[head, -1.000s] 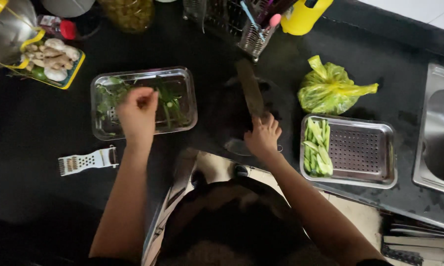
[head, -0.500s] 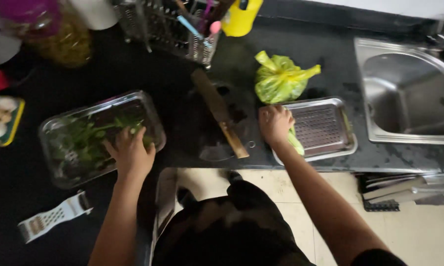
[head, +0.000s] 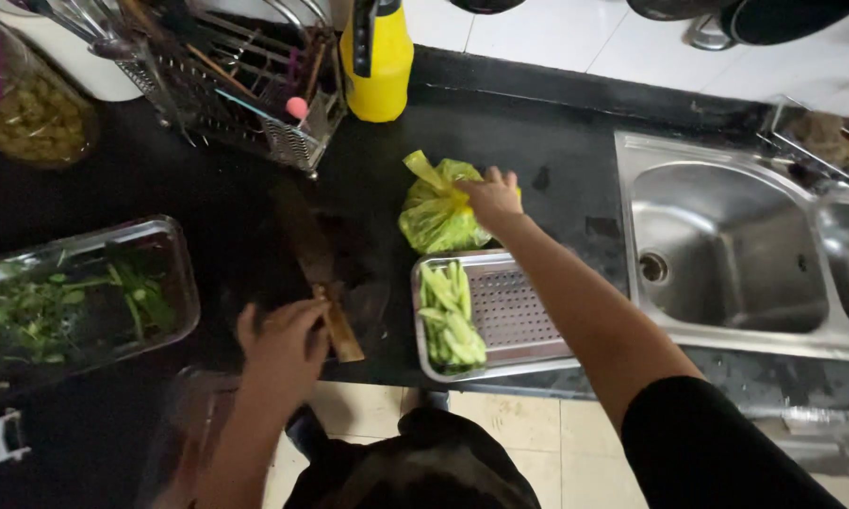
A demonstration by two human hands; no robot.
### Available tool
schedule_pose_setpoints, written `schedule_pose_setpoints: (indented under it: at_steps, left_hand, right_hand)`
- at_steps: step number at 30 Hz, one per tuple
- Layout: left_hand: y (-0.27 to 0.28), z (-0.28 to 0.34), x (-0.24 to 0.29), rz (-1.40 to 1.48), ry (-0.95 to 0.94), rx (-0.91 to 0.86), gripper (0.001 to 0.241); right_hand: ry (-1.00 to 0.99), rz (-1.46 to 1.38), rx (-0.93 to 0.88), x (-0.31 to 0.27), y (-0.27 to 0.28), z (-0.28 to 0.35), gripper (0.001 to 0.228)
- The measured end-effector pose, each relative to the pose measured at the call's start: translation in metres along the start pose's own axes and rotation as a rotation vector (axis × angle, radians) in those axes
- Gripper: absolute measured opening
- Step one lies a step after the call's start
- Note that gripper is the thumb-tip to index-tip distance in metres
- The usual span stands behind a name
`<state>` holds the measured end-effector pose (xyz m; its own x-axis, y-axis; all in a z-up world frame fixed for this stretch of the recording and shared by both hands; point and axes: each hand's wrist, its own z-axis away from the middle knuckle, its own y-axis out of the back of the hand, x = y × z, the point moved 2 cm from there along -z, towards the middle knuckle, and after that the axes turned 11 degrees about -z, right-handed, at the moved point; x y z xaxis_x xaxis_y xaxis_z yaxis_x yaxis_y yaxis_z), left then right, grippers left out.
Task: The recorder slices cucumbers and transfers leafy greens from a plastic bag to a tray.
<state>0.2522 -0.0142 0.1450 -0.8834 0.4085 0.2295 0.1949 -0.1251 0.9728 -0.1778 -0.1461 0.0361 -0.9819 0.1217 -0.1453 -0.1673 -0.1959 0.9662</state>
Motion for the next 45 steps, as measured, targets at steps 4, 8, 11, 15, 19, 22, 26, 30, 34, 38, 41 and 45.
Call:
schedule_pose_setpoints:
  at_steps: [4, 8, 11, 15, 19, 22, 26, 30, 34, 38, 41, 45]
  left_hand:
    - [-0.010, -0.009, 0.087, 0.102, -0.103, 0.171, 0.037]
    - [-0.008, -0.011, 0.145, 0.234, -0.149, 0.277, 0.032]
    - [0.010, -0.014, 0.172, 0.337, -0.122, 0.413, 0.036]
    - [0.039, -0.030, 0.197, 0.470, -0.076, 0.385, 0.045]
    - [0.059, -0.039, 0.213, 0.291, -0.204, 0.420, 0.062]
    - [0.067, -0.018, 0.220, 0.240, -0.350, 0.545, 0.062]
    - [0.075, 0.021, 0.204, 0.435, -0.359, 0.345, 0.029]
    - [0.067, 0.051, 0.169, 0.546, -0.209, 0.133, 0.024]
    - [0.019, 0.074, 0.111, 0.918, -0.108, 0.149, 0.019]
    - [0.027, 0.109, 0.123, 0.953, -0.006, -0.149, 0.026]
    - [0.041, 0.124, 0.135, 0.994, 0.102, -0.265, 0.035]
    - [0.036, 0.127, 0.140, 1.142, -0.115, -0.256, 0.029]
  right_hand:
    - [0.113, 0.077, 0.102, 0.011, 0.008, 0.000, 0.018]
    - [0.131, -0.275, 0.612, 0.021, 0.063, 0.023, 0.014]
    - [0.213, -0.429, 0.755, 0.006, 0.110, 0.083, 0.009]
    - [0.309, -0.653, 0.740, -0.018, 0.149, 0.175, 0.010]
    - [0.334, -0.674, 0.701, -0.052, 0.167, 0.250, 0.008]
    - [0.328, -0.681, 0.631, -0.063, 0.163, 0.292, 0.011]
    - [0.159, -0.783, 0.573, -0.058, 0.151, 0.327, 0.014]
    - [-0.279, -1.288, 0.523, -0.035, 0.110, 0.354, 0.021]
    - [-0.532, -1.355, 0.482, -0.024, 0.101, 0.385, 0.022]
    - [-0.234, -1.231, 0.246, -0.051, 0.076, 0.395, 0.030]
    - [0.094, -1.170, 0.040, -0.098, 0.082, 0.407, 0.078]
    - [0.191, -1.187, -0.211, -0.134, 0.076, 0.421, 0.105]
